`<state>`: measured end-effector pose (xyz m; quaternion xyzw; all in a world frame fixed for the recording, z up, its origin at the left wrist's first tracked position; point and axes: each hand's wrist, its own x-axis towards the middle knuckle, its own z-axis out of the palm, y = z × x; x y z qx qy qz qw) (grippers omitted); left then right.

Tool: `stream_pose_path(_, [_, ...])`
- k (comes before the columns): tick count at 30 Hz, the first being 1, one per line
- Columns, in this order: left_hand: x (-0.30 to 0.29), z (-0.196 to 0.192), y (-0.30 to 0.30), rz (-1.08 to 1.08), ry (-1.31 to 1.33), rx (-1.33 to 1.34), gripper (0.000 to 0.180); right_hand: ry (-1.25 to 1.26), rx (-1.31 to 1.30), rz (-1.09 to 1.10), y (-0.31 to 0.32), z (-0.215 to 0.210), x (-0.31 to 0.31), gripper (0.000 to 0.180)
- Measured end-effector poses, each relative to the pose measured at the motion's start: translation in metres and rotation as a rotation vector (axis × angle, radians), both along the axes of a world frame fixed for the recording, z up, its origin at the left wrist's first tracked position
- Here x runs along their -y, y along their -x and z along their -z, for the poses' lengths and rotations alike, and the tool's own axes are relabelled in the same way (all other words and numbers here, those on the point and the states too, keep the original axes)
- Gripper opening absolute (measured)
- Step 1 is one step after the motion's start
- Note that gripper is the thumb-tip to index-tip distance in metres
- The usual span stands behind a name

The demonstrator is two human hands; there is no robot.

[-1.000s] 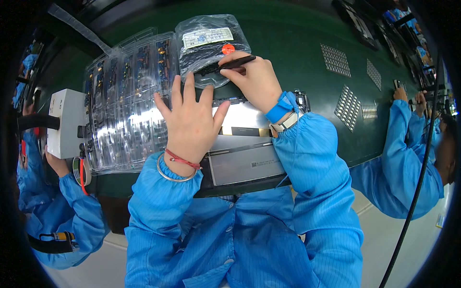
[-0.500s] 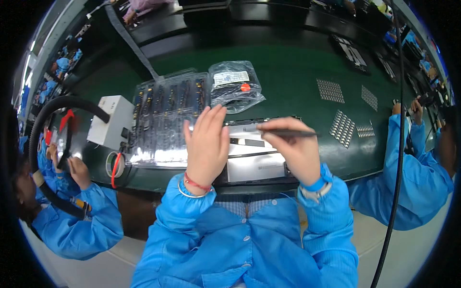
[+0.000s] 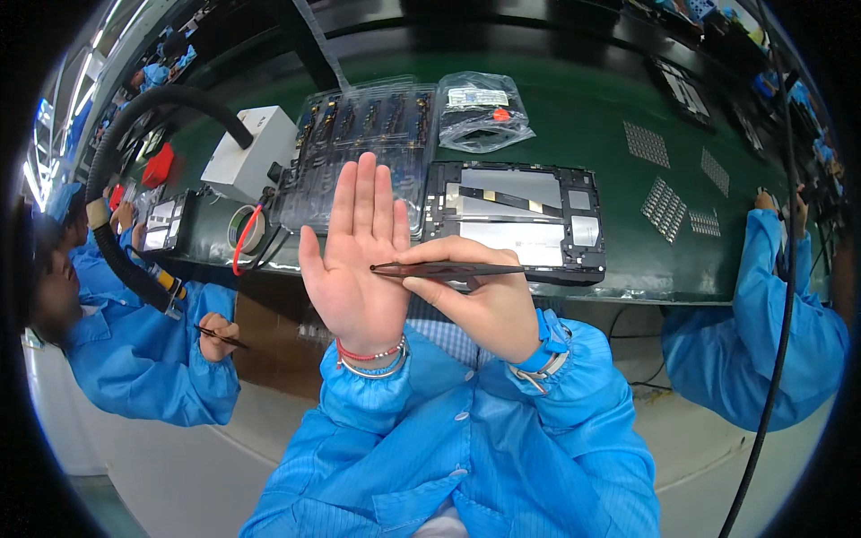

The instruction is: The person assembles electronic components on a green workbench in a factory setting. They use tweezers to pick up small parts from a clear plastic tray and place them onto a black rectangular device, then use a black tool to press the parts into place. The person repeats this process for multiple units, moving finished devices aside.

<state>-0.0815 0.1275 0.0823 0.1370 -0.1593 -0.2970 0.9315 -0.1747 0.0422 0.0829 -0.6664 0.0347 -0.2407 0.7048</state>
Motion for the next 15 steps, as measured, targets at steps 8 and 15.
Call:
stream_pose_path(8, [-0.039, 0.007, -0.008, -0.066, 0.055, -0.053, 0.057, -0.019, -0.023, -0.093, -0.015, 0.003, -0.033, 0.017])
stream_pose_path(15, [-0.133, 0.053, -0.051, -0.571, -0.04, 0.13, 0.044, -0.318, -0.052, -0.436, -0.101, 0.034, -0.114, 0.018])
